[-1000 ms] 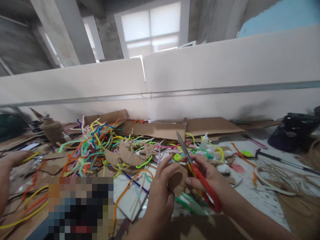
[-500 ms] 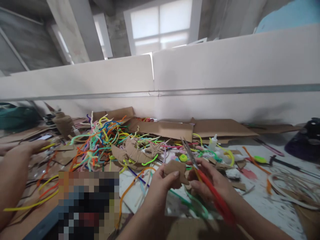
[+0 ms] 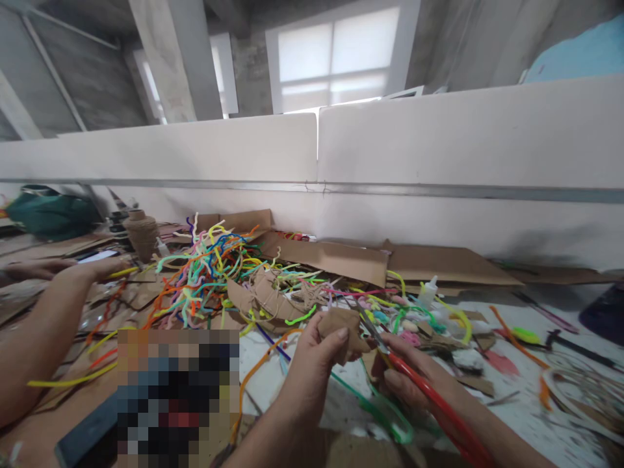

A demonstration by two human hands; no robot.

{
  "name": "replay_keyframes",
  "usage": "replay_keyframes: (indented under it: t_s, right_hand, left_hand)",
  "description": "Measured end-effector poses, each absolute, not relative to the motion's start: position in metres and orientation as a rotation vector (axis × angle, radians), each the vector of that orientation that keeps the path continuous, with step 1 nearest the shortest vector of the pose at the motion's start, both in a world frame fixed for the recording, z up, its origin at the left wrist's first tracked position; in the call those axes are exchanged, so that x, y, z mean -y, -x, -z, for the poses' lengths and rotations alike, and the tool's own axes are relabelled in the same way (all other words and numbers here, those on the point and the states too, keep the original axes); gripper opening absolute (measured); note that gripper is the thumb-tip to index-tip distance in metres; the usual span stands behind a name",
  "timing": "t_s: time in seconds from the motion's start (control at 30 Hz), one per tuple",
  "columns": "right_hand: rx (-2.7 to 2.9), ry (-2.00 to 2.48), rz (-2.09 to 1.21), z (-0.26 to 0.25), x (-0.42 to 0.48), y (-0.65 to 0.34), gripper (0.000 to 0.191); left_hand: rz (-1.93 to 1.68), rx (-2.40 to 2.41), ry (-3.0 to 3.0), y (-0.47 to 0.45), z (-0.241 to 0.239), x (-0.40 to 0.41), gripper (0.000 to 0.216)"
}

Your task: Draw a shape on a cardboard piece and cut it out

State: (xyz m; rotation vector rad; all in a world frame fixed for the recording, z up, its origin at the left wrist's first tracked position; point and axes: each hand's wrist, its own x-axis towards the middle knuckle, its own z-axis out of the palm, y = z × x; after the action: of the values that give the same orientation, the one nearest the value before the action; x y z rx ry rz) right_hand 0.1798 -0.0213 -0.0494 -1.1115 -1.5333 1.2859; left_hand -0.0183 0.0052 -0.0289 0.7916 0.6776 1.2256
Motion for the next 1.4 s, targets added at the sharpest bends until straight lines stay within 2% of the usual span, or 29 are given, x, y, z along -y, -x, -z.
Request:
replay_keyframes:
  t_s: [0.17, 0.8, 1.13, 1.4]
  right_hand:
    - [1.575, 1.084, -1.288, 0.045, 0.024, -0.176, 0.067]
    - [1.572, 1.183, -1.225, 0.055, 0.028, -0.177, 0.071]
    - [1.654, 1.156, -1.236, 0.052, 0.026, -0.181, 0.059]
    - [1.648, 1.168, -1.191, 0.048, 0.025, -0.182, 0.065]
  left_hand:
    - [-1.226, -0.672, -0.806, 0.018, 0.035, -0.008, 0.056]
    - [-1.233, -0.614, -0.769, 0.012, 0.038, -0.005, 0.050]
    - [-1.213, -0.615, -0.743, 0.014, 0.030, 0.001, 0.053]
    - [-1.210, -0.617, -0.774, 0.014, 0.030, -0.001, 0.053]
